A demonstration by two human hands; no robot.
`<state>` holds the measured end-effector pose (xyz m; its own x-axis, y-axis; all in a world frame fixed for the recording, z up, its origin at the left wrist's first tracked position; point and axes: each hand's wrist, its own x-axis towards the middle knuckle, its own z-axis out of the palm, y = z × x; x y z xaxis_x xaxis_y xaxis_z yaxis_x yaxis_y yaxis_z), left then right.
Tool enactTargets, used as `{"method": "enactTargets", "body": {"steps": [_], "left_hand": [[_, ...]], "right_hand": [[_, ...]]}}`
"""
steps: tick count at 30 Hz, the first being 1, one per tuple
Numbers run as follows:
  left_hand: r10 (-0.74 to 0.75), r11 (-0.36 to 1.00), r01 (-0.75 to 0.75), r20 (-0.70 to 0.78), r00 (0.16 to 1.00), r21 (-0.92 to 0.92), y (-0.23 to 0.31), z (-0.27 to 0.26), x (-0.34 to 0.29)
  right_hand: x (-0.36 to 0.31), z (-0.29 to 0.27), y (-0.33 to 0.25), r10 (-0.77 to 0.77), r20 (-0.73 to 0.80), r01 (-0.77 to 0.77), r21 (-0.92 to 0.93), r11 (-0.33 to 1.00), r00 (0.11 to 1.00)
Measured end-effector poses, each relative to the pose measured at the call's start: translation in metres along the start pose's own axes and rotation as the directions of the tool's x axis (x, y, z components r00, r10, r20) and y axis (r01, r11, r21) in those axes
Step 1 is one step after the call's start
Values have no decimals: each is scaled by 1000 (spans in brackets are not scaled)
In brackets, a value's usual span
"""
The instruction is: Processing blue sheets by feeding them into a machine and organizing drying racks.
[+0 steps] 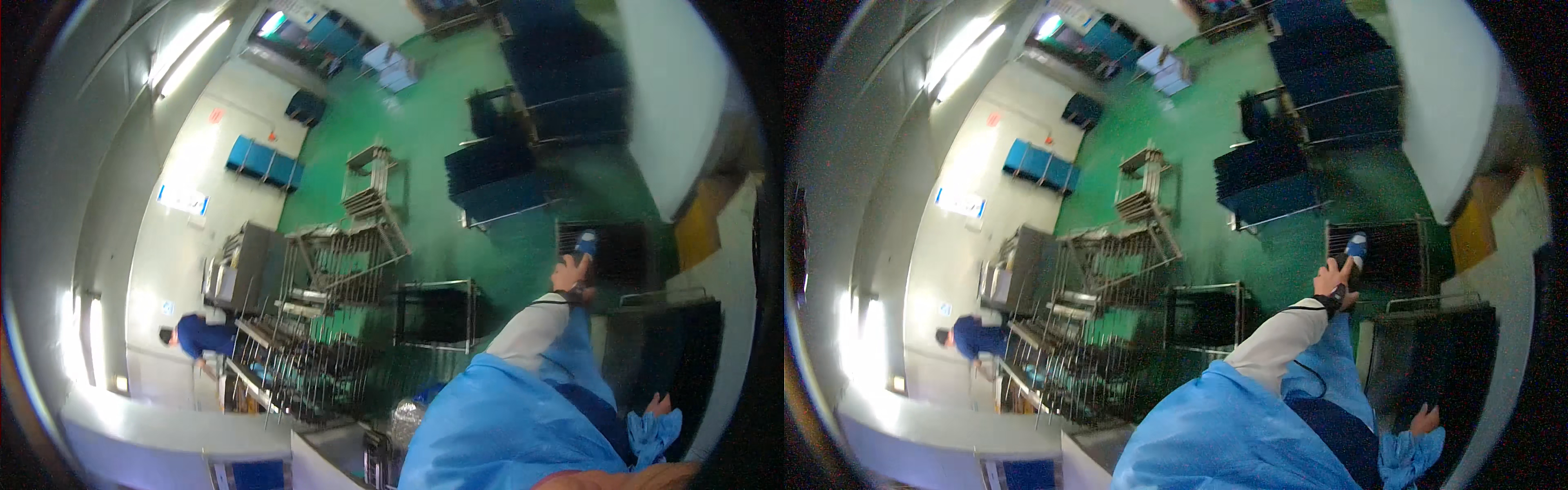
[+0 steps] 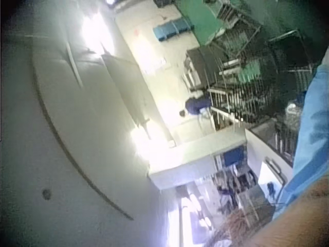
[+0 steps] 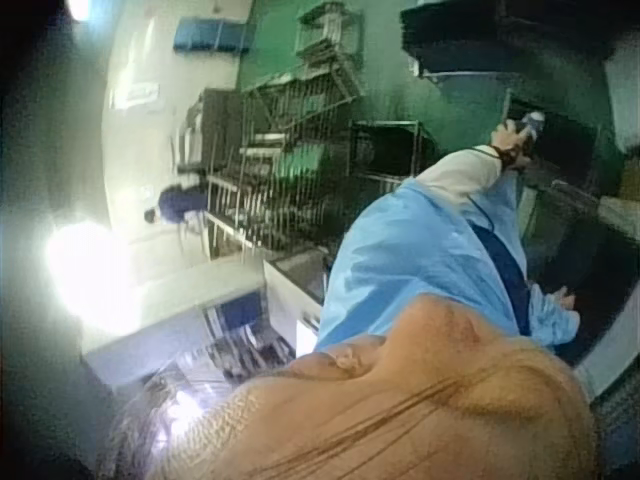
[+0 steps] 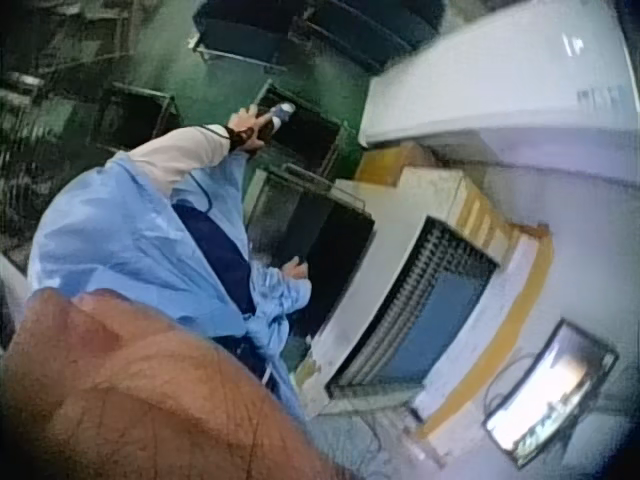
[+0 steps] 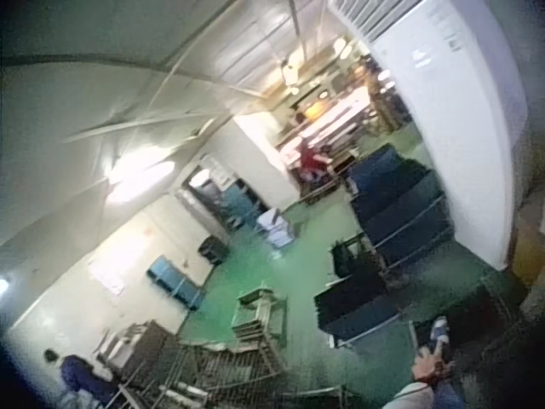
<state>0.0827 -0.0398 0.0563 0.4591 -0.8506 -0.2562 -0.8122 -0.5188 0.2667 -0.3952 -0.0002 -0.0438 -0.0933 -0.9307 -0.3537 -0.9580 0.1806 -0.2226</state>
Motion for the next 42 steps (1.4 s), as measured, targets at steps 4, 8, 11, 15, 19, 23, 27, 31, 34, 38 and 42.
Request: {"method": "enactTargets", "body": {"steps": [4, 8, 11, 15, 19, 23, 27, 31, 34, 38, 42], "left_hand": [[33, 999, -32, 72, 997, -20, 21, -9, 6], [99, 994, -98, -14, 995, 41, 24, 17, 21], [94, 986, -105, 87, 992, 131, 34, 5, 28], [22, 982, -40, 98, 995, 185, 24, 7, 32], [107, 960, -122, 75, 991, 250, 45, 22, 34], [103, 955, -118, 68, 992, 271, 44, 30, 39], [112, 951, -123, 54, 992, 282, 51, 27, 35], [65, 949, -79, 56, 996, 306, 51, 23, 34], [51, 948, -74, 83, 995, 309, 43, 28, 43], [32, 943, -65, 106, 994, 326, 42, 32, 43], [15, 938, -52, 108, 994, 344, 45, 30, 40]], "right_hand": [[-32, -37, -43, 97, 42, -98, 30, 995, 994], [-50, -64, -67, 142, -96, -132, 100, 986, 985], [-76, -148, -95, 87, -191, -62, 134, 989, 978], [-110, -226, -92, -54, -365, 129, 185, 974, 929], [-148, -288, -52, 28, -425, 105, 286, 953, 905], [-169, -326, -37, 342, -230, -40, 776, 629, 911], [-160, -296, 2, 602, -403, 419, 900, 124, 689], [-147, -280, 2, 529, -238, 468, 808, -357, 815], [-137, -251, 1, 515, -206, 452, 790, -414, 832], [-122, -217, 23, 481, -72, 406, 653, -640, 874], [-110, -200, 31, 531, -19, 373, 732, -569, 847]]}}
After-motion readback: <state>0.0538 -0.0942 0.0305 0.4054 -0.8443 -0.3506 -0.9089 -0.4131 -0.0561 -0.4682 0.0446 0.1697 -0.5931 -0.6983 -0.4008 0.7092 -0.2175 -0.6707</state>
